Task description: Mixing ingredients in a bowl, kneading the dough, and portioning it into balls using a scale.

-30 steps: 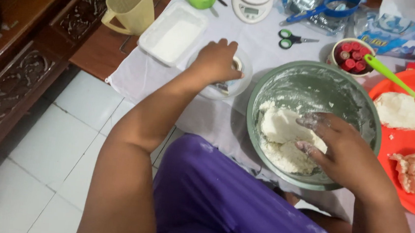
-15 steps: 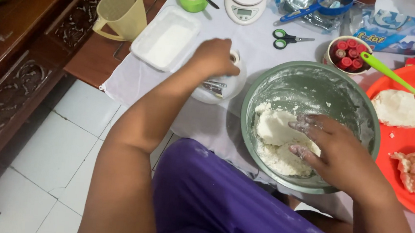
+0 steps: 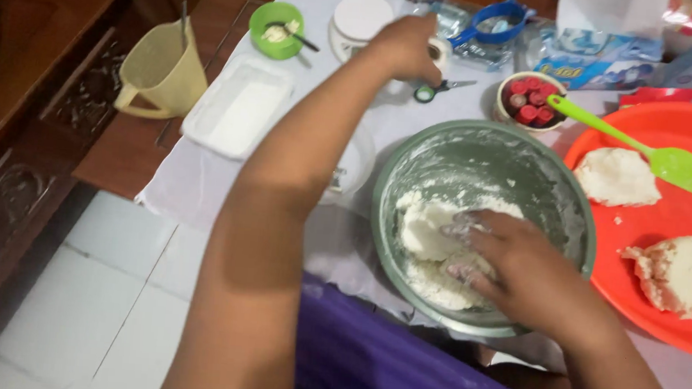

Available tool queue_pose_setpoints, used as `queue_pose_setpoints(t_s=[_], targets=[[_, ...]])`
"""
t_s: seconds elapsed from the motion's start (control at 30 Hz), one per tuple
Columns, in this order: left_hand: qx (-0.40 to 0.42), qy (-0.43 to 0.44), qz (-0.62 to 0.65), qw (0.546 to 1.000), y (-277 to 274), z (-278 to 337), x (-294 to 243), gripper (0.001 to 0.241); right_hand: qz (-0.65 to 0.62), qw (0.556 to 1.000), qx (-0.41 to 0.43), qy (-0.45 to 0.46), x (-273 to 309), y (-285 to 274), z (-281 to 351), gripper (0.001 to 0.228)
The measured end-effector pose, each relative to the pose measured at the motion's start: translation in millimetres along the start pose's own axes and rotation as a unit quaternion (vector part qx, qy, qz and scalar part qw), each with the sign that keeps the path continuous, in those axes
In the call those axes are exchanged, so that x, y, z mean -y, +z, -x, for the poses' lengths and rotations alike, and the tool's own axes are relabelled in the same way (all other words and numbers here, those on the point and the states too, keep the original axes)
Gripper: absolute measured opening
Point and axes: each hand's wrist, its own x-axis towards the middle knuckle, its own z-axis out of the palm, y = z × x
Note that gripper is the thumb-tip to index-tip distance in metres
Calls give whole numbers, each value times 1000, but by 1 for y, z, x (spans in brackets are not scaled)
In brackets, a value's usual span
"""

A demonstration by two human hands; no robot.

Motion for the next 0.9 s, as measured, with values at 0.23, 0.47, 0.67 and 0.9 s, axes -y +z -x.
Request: queue_pose_setpoints(t_s=[0.23, 0.47, 0.67, 0.9], targets=[[26, 136, -85, 987, 48, -54, -44, 61, -16, 1000, -19, -4, -4, 6, -1, 55], [111, 152, -97, 977, 73, -56, -49, 57, -29, 999, 26, -3, -4, 5, -4, 52], [87, 151, -76, 982, 103, -60, -42, 63, -21, 999, 28, -8, 1, 5, -6, 48], [141, 125, -42, 981, 88, -47, -54, 55, -14, 999, 35, 3, -3, 10, 0, 55]])
